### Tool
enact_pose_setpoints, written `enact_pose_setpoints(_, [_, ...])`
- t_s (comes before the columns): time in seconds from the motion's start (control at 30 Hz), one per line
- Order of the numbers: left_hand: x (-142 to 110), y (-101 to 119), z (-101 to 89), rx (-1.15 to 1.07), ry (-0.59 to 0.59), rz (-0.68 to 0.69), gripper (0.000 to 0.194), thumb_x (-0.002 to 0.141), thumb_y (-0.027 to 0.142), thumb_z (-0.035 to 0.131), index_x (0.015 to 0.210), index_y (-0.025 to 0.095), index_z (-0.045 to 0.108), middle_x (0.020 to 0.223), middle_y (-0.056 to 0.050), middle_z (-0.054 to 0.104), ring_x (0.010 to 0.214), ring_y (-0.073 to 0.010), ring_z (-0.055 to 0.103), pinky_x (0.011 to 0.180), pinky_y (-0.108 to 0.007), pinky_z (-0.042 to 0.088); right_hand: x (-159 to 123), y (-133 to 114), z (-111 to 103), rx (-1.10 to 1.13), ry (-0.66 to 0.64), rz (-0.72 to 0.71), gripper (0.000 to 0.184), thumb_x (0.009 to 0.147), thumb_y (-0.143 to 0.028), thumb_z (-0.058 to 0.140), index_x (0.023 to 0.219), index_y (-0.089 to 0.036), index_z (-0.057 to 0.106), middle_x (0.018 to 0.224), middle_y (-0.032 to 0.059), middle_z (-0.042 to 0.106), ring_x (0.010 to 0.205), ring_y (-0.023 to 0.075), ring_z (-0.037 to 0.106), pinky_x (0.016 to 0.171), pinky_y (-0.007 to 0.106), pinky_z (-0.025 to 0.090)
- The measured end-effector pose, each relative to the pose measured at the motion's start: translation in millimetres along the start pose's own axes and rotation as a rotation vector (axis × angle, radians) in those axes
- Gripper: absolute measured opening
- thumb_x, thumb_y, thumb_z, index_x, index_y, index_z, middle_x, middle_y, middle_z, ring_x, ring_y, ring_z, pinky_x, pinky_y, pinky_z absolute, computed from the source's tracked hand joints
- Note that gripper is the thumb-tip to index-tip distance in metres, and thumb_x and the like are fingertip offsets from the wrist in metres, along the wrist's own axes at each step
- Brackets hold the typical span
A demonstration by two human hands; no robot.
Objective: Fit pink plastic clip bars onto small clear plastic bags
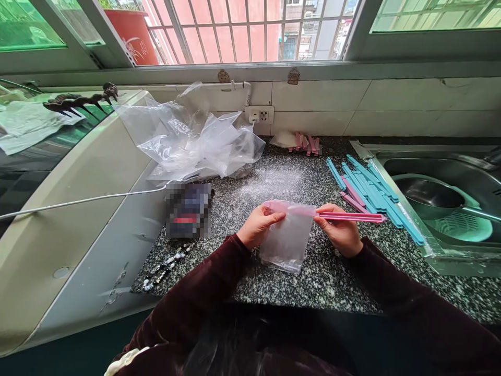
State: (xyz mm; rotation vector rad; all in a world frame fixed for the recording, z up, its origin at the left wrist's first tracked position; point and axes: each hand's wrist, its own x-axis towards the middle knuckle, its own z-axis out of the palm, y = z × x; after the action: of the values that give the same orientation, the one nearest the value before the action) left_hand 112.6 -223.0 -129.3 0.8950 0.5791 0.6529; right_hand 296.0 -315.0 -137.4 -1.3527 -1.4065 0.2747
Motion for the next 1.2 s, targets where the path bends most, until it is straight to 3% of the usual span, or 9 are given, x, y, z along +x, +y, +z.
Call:
enact_pose_setpoints(0.27, [4, 0, -1.3, -0.002, 0.055, -0.068, 0.038, 0.047, 0.029, 0.083, 0.075, 0.009, 0.066, 0.069, -0.003, 0.064, 0.064, -0.011, 0.053, 0.065, -0.023, 0.037, -3, 5, 5, -0.039, -0.07, 0.172, 0.027, 0.076, -0.045, 0.063, 0.078, -0.019, 0.061, 0.07, 0.0019, 0.064, 0.058, 0.0134, 0.057, 0.052, 0.027, 0.047])
enact_pose_setpoints(0.4, [4, 1, -0.6, -0.004, 0.089, -0.096, 0.034, 0.046, 0.03, 0.083, 0.064, 0.01, 0.062, 0.058, 0.001, 0.058, 0.055, -0.0081, 0.049, 0.059, -0.022, 0.034, -3, 6, 5, -0.042, -0.099, 0.181, 0.027, 0.075, -0.046, 0.063, 0.078, -0.019, 0.061, 0.071, 0.0022, 0.064, 0.059, 0.0145, 0.059, 0.055, 0.028, 0.049])
enact_pose_setpoints(0.7, [7, 0, -2.5, 0.011, 0.174, -0.15, 0.038, 0.042, 0.034, 0.081, 0.058, 0.011, 0.056, 0.051, 0.003, 0.053, 0.047, -0.0069, 0.045, 0.051, -0.022, 0.032, -4, 9, 5, -0.11, -0.137, 0.043, 0.021, 0.08, -0.04, 0.061, 0.08, -0.019, 0.061, 0.074, 0.0036, 0.064, 0.067, 0.0159, 0.061, 0.059, 0.03, 0.052])
enact_pose_setpoints(0.9, [7, 4, -2.8, -0.019, 0.28, -0.096, 0.034, 0.04, 0.03, 0.078, 0.055, 0.013, 0.053, 0.049, 0.004, 0.051, 0.045, -0.0062, 0.044, 0.048, -0.021, 0.03, 1, 9, -8, -0.211, -0.055, -0.106, 0.029, 0.074, -0.038, 0.068, 0.094, -0.019, 0.06, 0.088, 0.0076, 0.066, 0.078, 0.0195, 0.063, 0.066, 0.035, 0.055])
enact_pose_setpoints(1.03, [6, 7, -2.0, -0.028, 0.296, -0.079, 0.032, 0.041, 0.03, 0.077, 0.056, 0.012, 0.054, 0.05, 0.003, 0.052, 0.046, -0.0067, 0.045, 0.048, -0.021, 0.03, 4, 3, -16, -0.225, -0.013, -0.23, 0.019, 0.076, -0.032, 0.066, 0.09, -0.02, 0.062, 0.084, 0.0072, 0.067, 0.076, 0.019, 0.063, 0.066, 0.034, 0.055])
enact_pose_setpoints(1.2, [6, 7, -1.9, -0.022, 0.287, -0.065, 0.032, 0.042, 0.03, 0.077, 0.057, 0.012, 0.056, 0.051, 0.003, 0.052, 0.047, -0.0065, 0.045, 0.048, -0.021, 0.031, 2, -4, -14, -0.158, -0.007, -0.221, 0.007, 0.08, -0.024, 0.061, 0.085, -0.019, 0.062, 0.079, 0.0057, 0.066, 0.069, 0.0157, 0.063, 0.059, 0.029, 0.054])
